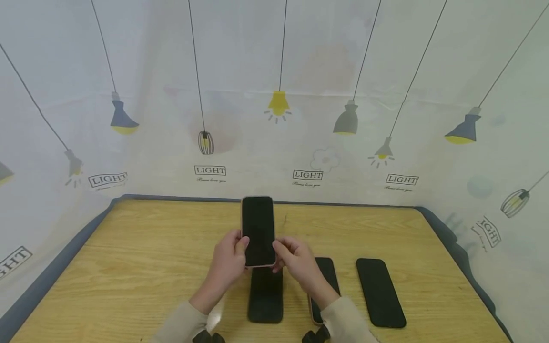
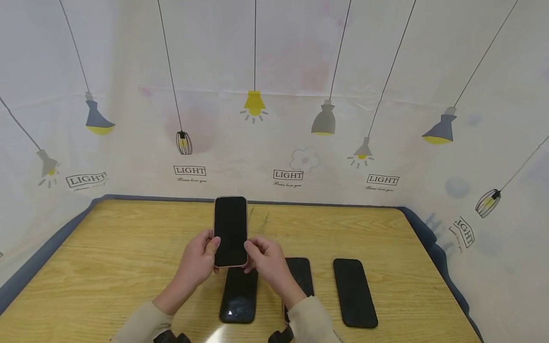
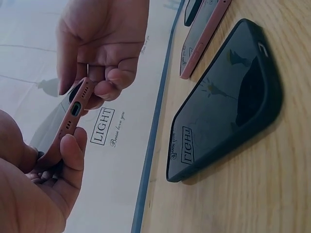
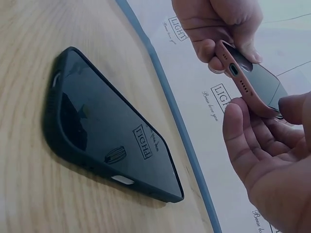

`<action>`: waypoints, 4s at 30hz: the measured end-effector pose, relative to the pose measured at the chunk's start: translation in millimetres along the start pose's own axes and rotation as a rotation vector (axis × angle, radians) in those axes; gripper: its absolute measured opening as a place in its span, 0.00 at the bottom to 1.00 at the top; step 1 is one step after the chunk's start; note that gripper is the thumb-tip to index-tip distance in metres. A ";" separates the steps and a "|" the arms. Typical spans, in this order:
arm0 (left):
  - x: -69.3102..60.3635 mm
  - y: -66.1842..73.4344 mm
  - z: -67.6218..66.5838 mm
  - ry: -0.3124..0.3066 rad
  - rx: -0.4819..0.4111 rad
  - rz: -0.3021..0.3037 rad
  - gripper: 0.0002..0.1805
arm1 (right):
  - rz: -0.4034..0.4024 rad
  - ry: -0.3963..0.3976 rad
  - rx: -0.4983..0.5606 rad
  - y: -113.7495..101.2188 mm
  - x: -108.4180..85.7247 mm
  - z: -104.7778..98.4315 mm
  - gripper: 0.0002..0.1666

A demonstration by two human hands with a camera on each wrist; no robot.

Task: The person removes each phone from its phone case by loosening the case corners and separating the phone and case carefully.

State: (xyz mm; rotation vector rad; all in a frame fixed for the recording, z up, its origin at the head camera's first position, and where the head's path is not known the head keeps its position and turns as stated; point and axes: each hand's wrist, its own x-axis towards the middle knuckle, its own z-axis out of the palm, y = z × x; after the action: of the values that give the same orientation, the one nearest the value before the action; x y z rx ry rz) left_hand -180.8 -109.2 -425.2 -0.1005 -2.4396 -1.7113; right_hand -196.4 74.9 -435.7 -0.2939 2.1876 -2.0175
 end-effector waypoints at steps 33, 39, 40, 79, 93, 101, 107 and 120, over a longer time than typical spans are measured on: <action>4.1 -1.0 -3.3 0.033 -0.031 -0.029 0.08 | -0.019 0.060 0.191 11.1 -12.2 18.4 0.18; 5.1 -0.8 -3.2 0.030 -0.036 -0.032 0.09 | 0.002 0.055 0.300 10.7 -13.6 20.6 0.21; 5.2 -0.8 -3.2 0.028 -0.037 -0.033 0.09 | 0.010 0.059 0.308 10.6 -13.6 20.9 0.20; 1.3 -9.2 -1.3 0.037 -0.044 0.084 0.05 | 0.231 0.235 0.270 4.1 -12.9 19.9 0.18; -1.2 -10.7 -3.5 0.048 -0.013 0.065 0.05 | 0.205 0.158 0.174 1.9 -14.9 20.4 0.27; -0.9 -15.8 -8.7 0.022 -0.024 0.053 0.07 | 0.080 0.004 0.091 0.8 -16.9 23.5 0.13; -0.9 -18.0 -9.5 0.036 0.003 0.087 0.09 | -0.007 -0.084 -0.088 -0.6 -16.7 20.8 0.13; -2.6 -16.2 -16.4 -0.019 -0.060 -0.028 0.09 | 0.014 -0.118 0.114 2.4 -15.6 17.1 0.16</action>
State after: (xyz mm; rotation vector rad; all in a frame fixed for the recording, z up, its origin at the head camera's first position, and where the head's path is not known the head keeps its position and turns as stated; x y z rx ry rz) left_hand -179.0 -130.1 -435.2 -0.0907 -2.4149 -1.8044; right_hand -177.3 62.4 -439.9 -0.3711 1.9916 -2.0523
